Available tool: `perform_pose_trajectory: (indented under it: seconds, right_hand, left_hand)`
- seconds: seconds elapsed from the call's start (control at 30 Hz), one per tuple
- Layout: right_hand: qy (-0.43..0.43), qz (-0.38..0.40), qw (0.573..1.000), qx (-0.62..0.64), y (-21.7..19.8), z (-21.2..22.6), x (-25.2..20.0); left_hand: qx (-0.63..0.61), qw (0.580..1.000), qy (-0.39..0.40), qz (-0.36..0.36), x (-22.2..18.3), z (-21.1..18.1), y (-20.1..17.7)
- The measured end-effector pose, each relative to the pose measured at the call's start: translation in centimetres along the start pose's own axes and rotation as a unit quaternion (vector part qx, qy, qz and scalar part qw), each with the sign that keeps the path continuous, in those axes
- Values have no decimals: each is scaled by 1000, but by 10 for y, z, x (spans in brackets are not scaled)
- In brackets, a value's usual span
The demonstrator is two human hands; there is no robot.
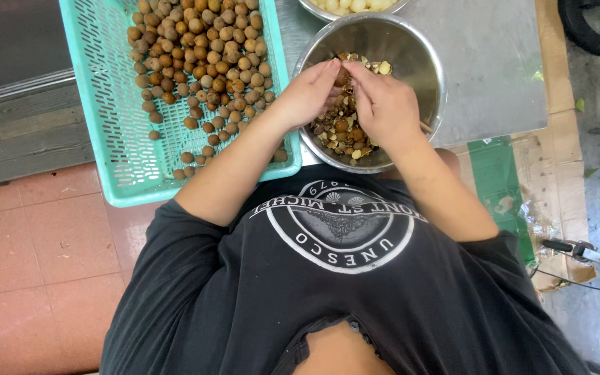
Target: The person peels brown nuts by hand, separating the shells from the kernels. Shells are placed into a metal bowl, and peeled kernels are placed into a separate bowl. The person handles the nuts one at a time from a green basket.
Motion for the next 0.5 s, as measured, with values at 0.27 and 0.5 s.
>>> perform_pose_trajectory:
  seconds: [0.27,0.5]
  right_hand:
    - [101,82,985,116,21,-25,8]
    - [156,138,970,126,6,-80,5]
  left_hand:
    - [76,986,-96,116,-16,-7,4]
    - [104,973,26,205,-29,-28,37]
Point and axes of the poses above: each hand's wrist, its own x-axis towards the middle knuckle, its own y-axis out of the palm, z = x × y, the point moved 7 cm from there along x, towards the middle knuckle, and after that the axes turned 7 degrees about z, right-handed, at the moved point
